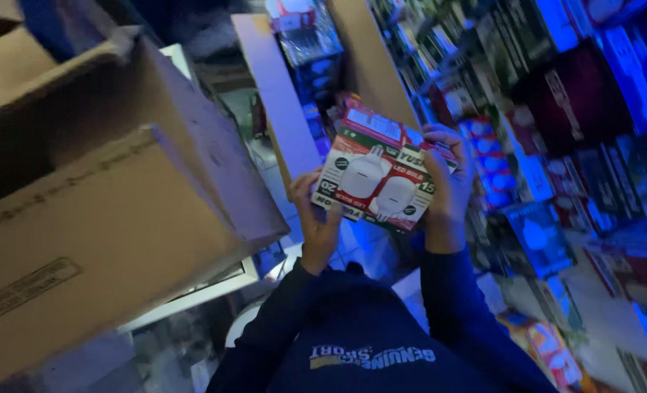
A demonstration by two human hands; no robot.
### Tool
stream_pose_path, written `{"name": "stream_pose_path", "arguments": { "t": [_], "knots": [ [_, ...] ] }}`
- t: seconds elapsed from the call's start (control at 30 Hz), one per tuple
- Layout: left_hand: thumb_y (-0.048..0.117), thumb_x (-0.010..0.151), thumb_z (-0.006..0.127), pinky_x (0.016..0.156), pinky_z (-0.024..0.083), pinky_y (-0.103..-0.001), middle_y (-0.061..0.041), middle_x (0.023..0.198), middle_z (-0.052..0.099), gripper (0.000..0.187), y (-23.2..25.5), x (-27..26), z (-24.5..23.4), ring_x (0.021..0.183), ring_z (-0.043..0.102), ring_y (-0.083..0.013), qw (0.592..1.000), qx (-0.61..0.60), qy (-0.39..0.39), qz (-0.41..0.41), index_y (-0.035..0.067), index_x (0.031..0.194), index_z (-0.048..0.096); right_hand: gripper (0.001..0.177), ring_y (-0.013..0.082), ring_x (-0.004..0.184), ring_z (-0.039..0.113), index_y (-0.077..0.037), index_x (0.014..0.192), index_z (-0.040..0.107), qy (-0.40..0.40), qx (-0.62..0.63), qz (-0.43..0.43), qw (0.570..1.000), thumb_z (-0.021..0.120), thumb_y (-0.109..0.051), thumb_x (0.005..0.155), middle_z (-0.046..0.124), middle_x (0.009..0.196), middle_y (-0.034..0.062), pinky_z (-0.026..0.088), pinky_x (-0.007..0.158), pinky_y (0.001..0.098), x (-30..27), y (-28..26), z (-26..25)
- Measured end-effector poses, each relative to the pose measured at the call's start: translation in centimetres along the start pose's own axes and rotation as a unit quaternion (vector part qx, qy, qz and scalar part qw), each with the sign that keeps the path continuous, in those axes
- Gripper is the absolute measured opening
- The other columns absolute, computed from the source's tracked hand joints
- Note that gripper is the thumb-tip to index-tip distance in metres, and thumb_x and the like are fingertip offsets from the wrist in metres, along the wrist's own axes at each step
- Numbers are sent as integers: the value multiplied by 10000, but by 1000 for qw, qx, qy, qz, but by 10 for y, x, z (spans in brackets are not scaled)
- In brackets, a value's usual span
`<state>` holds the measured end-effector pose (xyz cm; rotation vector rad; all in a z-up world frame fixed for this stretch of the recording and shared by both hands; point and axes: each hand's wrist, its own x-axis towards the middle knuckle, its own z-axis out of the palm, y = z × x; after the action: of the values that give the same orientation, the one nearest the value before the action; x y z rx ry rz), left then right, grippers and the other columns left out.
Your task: The person organizes boxes of light bulbs and other electrical products by taking them out of a large shipping box and placing them onto shelves.
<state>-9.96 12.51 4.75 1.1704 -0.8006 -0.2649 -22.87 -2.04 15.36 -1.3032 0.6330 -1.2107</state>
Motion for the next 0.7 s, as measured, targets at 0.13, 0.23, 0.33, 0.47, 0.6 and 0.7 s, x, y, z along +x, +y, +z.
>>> {"name": "stream_pose_path", "arguments": {
  "t": [0.13, 0.23, 0.33, 0.47, 0.6, 0.7],
  "knots": [
    [317, 972, 763, 1203, 418, -413, -129, 1416, 452, 585, 12, -18, 20, 1344, 511, -266, 997, -48, 26, -56, 25, 1405, 500, 228, 200, 1271, 562, -16, 1187, 620, 25, -7, -9, 1000, 612, -61, 963, 594, 1336, 120, 424, 1161, 348, -37, -13, -27],
    [376, 919, 772, 1216, 390, -397, -127, 1436, 476, 657, 27, -29, 28, 1364, 496, -248, 999, -30, 6, -43, 15, 1407, 520, 247, 204, 1253, 565, -16, 1177, 614, 44, 25, 5, 999, 626, -114, 951, 589, 1333, 129, 428, 1147, 357, -55, -13, -49],
    [463, 887, 771, 1244, 376, -386, -129, 1517, 461, 752, 36, -46, 33, 1441, 475, -237, 996, -65, -9, -53, 23, 1434, 503, 268, 208, 1243, 564, -22, 1173, 607, 46, 25, 8, 999, 638, -168, 950, 588, 1340, 136, 421, 1149, 361, -75, -5, -64],
    [431, 863, 831, 1185, 429, -400, -154, 1476, 480, 853, 42, -81, 39, 1379, 512, -251, 971, -198, 15, -137, 27, 1492, 420, 280, 217, 1259, 564, -30, 1173, 604, 54, 26, 2, 998, 642, -201, 954, 584, 1340, 137, 414, 1156, 372, -109, 2, -76],
    [309, 881, 860, 1119, 464, -396, -145, 1419, 478, 905, 44, -113, 35, 1298, 540, -254, 943, -271, 31, -192, 60, 1526, 276, 256, 217, 1262, 553, -35, 1168, 600, 90, 20, -18, 996, 652, -186, 968, 574, 1345, 139, 408, 1165, 371, -139, -1, -82],
    [268, 868, 829, 1087, 494, -410, -123, 1399, 487, 910, 49, -132, 40, 1292, 550, -234, 917, -346, 43, -193, 111, 1533, 230, 242, 223, 1244, 564, -39, 1160, 595, 108, 26, -52, 992, 662, -178, 973, 570, 1332, 136, 421, 1152, 374, -160, -14, -77]
  ]
}}
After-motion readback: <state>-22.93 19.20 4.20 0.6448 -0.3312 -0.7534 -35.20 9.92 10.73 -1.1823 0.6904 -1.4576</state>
